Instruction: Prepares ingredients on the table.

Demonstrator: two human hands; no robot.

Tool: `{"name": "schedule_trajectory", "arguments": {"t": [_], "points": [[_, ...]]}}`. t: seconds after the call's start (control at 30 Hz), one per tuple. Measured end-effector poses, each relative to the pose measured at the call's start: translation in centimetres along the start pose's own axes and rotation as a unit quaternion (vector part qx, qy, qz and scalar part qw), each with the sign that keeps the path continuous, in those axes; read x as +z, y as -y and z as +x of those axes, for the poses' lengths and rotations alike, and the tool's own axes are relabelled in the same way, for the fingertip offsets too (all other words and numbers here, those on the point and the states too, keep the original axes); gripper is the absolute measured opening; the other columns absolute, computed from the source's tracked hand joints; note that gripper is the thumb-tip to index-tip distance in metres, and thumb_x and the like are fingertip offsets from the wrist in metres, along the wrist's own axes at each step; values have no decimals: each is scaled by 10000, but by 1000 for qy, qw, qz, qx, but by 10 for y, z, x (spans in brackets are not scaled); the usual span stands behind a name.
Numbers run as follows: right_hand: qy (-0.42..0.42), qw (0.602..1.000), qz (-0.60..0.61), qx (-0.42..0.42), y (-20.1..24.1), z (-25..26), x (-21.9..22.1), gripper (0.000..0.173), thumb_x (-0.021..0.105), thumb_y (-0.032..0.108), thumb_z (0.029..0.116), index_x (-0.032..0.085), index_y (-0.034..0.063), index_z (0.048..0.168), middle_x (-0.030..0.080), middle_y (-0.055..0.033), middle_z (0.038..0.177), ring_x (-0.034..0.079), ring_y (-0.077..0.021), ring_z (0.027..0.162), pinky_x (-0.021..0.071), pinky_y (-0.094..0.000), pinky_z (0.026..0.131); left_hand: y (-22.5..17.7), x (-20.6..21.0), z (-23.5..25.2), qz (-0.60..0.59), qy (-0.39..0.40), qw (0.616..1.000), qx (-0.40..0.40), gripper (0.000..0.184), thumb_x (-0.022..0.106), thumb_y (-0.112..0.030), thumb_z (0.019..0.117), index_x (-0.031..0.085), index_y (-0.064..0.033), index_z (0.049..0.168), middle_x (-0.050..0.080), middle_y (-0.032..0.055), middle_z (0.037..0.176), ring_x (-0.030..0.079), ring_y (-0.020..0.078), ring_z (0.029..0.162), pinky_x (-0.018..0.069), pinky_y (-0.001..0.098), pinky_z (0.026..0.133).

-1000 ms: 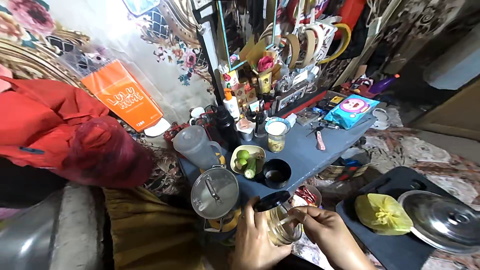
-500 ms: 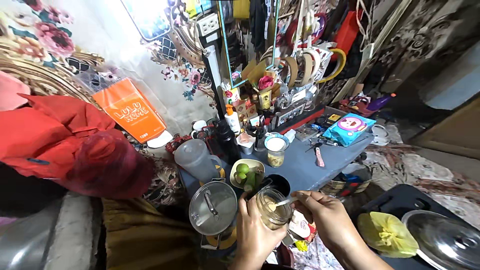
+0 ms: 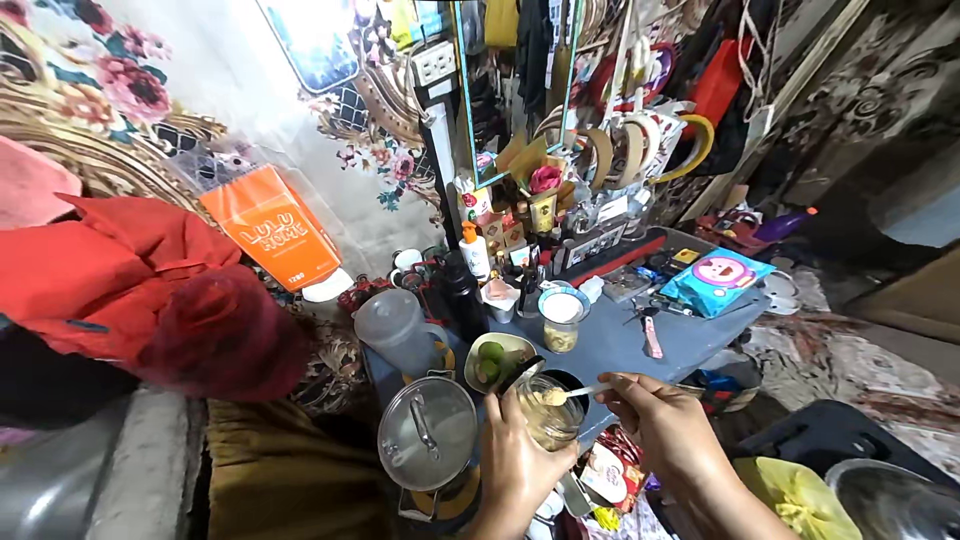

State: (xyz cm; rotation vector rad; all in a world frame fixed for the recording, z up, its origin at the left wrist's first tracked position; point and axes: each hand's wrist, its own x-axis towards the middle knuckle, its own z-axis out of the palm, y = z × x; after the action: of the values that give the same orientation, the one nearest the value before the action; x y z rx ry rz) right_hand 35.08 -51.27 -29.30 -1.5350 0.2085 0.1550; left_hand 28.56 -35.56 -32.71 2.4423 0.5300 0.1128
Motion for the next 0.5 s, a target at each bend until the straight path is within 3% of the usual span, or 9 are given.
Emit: {"name": "schedule_trajectory", "arguments": {"t": [0.2, 0.37, 0.43, 0.5], "points": [[-27, 1000, 8, 14, 0, 23, -7, 265, 505, 81, 1062, 745, -5, 988, 738, -48, 771, 516, -65, 502, 413, -209, 482, 12, 4, 2, 1, 2, 999, -41, 1133, 908, -578, 545, 492, -114, 1491, 449, 213, 1502, 642, 265, 1154, 583, 376, 903], [-42, 998, -46, -21, -26, 38, -10, 236, 531, 84, 1053, 744, -2, 1000, 741, -27, 767, 507, -46, 480, 408, -212, 467, 35, 3, -12, -12, -64, 997, -29, 1132, 921, -568, 499, 543, -83, 1449, 503, 239, 1444, 660, 290, 1109, 591, 405, 870], [-16, 986, -133, -94, -51, 40, -10, 219, 552, 113, 1034, 747, 14, 1039, 745, -19, 826, 583, -44, 568, 483, -225, 534, 41, 2, -18, -12, -88, 996, -22, 1128, 918, -570, 485, 561, -68, 1429, 520, 255, 1416, 657, 306, 1110, 591, 417, 870], [35, 942, -262, -207, -86, 43, -12, 248, 563, 145, 1011, 768, 29, 1091, 769, -67, 954, 708, -124, 798, 587, -336, 759, 44, 0, -23, -12, -95, 995, -26, 1140, 919, -582, 478, 558, -75, 1433, 518, 251, 1419, 655, 301, 1118, 589, 414, 877]]}}
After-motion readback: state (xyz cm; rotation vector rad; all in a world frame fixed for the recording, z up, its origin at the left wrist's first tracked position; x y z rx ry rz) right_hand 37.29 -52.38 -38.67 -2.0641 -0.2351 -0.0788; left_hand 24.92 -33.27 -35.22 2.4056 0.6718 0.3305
